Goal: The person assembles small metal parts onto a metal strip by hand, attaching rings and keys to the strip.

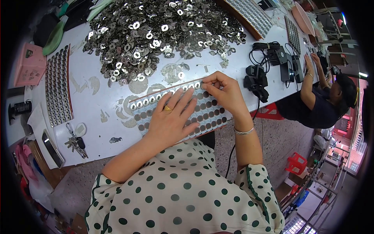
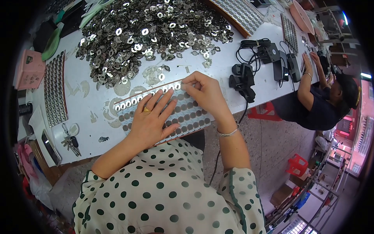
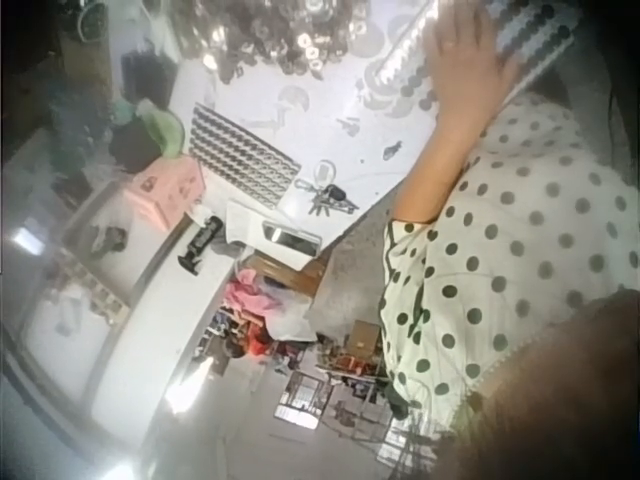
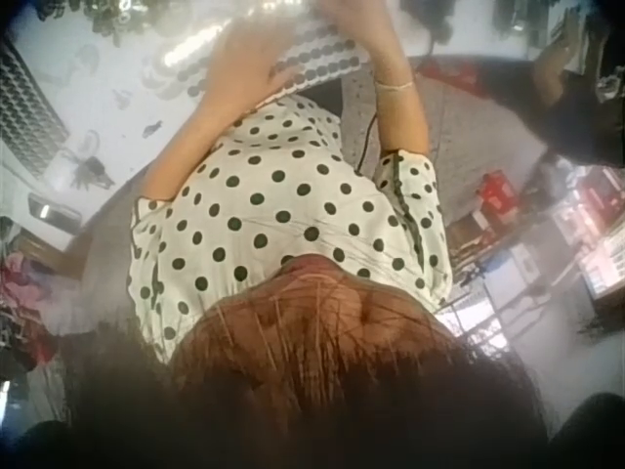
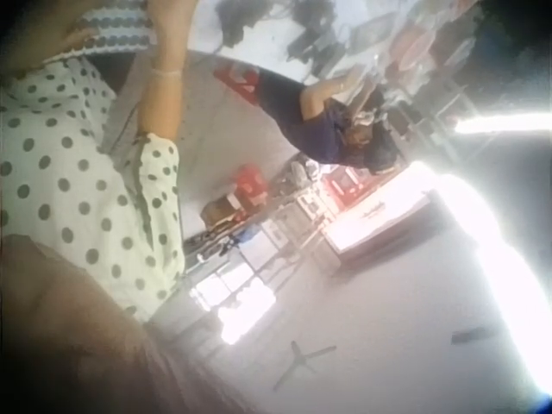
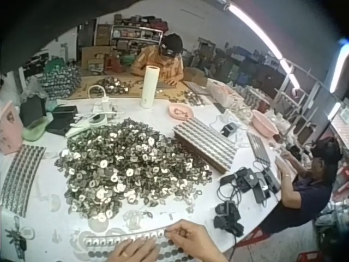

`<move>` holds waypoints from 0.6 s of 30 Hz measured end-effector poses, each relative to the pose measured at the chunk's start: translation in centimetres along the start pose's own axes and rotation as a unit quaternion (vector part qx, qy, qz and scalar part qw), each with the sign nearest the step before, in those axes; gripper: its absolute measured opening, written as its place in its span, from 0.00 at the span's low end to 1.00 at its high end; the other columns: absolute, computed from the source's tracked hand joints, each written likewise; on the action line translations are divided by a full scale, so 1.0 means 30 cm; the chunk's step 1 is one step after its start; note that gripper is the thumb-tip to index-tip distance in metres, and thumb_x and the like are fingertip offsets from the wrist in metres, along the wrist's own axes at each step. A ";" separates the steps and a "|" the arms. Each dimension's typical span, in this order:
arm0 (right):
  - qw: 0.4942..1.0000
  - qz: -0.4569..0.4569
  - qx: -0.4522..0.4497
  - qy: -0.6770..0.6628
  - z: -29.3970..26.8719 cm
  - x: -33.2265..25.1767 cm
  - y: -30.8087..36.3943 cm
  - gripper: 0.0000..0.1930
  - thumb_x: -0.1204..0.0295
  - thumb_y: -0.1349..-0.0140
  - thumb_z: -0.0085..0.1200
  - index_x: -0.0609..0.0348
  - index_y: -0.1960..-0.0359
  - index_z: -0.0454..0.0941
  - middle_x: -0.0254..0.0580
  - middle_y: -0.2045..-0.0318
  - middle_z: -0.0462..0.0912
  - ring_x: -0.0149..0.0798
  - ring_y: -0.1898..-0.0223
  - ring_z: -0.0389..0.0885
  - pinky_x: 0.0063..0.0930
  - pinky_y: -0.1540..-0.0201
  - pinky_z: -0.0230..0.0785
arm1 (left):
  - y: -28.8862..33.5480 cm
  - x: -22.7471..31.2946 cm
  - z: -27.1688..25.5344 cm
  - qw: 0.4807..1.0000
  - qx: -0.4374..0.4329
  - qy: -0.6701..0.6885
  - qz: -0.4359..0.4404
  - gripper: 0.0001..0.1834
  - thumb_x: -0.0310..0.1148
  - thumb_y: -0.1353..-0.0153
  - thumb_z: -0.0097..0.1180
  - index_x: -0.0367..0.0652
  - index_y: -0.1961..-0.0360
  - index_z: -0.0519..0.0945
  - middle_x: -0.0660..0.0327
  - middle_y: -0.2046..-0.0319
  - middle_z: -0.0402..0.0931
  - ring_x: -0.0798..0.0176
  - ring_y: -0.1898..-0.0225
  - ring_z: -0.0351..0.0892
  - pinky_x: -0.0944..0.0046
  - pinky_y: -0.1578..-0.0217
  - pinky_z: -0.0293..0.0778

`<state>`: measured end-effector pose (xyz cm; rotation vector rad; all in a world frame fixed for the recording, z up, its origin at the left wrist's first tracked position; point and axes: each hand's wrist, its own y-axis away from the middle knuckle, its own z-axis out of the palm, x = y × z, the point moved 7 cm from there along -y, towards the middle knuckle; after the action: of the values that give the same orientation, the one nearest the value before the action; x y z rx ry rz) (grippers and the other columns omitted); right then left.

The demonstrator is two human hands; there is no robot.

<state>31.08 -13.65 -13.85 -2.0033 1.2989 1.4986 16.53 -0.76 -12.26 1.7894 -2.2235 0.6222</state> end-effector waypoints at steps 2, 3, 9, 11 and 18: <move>1.000 -0.007 0.002 -0.001 0.000 -0.005 0.000 0.07 0.78 0.36 0.65 0.63 0.57 0.85 0.27 0.76 0.80 0.16 0.76 0.71 0.14 0.77 0.62 | -0.001 0.001 0.004 1.000 0.001 -0.001 0.001 0.34 0.54 0.40 0.64 0.45 0.38 0.79 0.59 0.27 0.65 0.52 0.29 0.63 0.48 0.29 0.56; 1.000 -0.013 0.002 -0.001 0.000 -0.009 0.000 0.07 0.78 0.36 0.65 0.63 0.57 0.84 0.27 0.76 0.80 0.16 0.75 0.71 0.14 0.75 0.62 | -0.002 0.000 0.004 1.000 0.003 -0.001 0.001 0.34 0.54 0.40 0.65 0.46 0.38 0.79 0.59 0.27 0.65 0.52 0.29 0.63 0.48 0.30 0.56; 0.999 -0.034 0.004 0.020 0.000 -0.018 0.001 0.08 0.79 0.38 0.66 0.63 0.58 0.84 0.26 0.75 0.81 0.17 0.75 0.70 0.15 0.73 0.64 | -0.003 0.003 0.003 1.000 -0.001 0.000 -0.001 0.34 0.54 0.40 0.65 0.46 0.38 0.78 0.58 0.28 0.65 0.51 0.29 0.64 0.47 0.30 0.56; 0.999 -0.037 0.013 0.020 0.002 -0.021 0.002 0.08 0.79 0.39 0.66 0.63 0.59 0.84 0.27 0.74 0.81 0.18 0.74 0.71 0.16 0.73 0.65 | -0.004 0.007 -0.008 1.000 0.005 -0.005 0.005 0.33 0.54 0.40 0.63 0.45 0.39 0.79 0.57 0.29 0.67 0.52 0.30 0.65 0.48 0.30 0.56; 0.994 -0.073 0.060 0.052 -0.007 -0.030 0.018 0.08 0.79 0.41 0.69 0.63 0.62 0.82 0.31 0.70 0.78 0.21 0.73 0.73 0.18 0.71 0.68 | -0.004 0.005 0.000 1.000 0.002 -0.008 0.000 0.33 0.54 0.39 0.63 0.46 0.38 0.79 0.57 0.28 0.66 0.51 0.29 0.64 0.48 0.30 0.57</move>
<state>30.74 -13.66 -12.83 -2.0735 1.2222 1.2366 16.60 -0.90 -12.17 1.8024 -2.2349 0.6157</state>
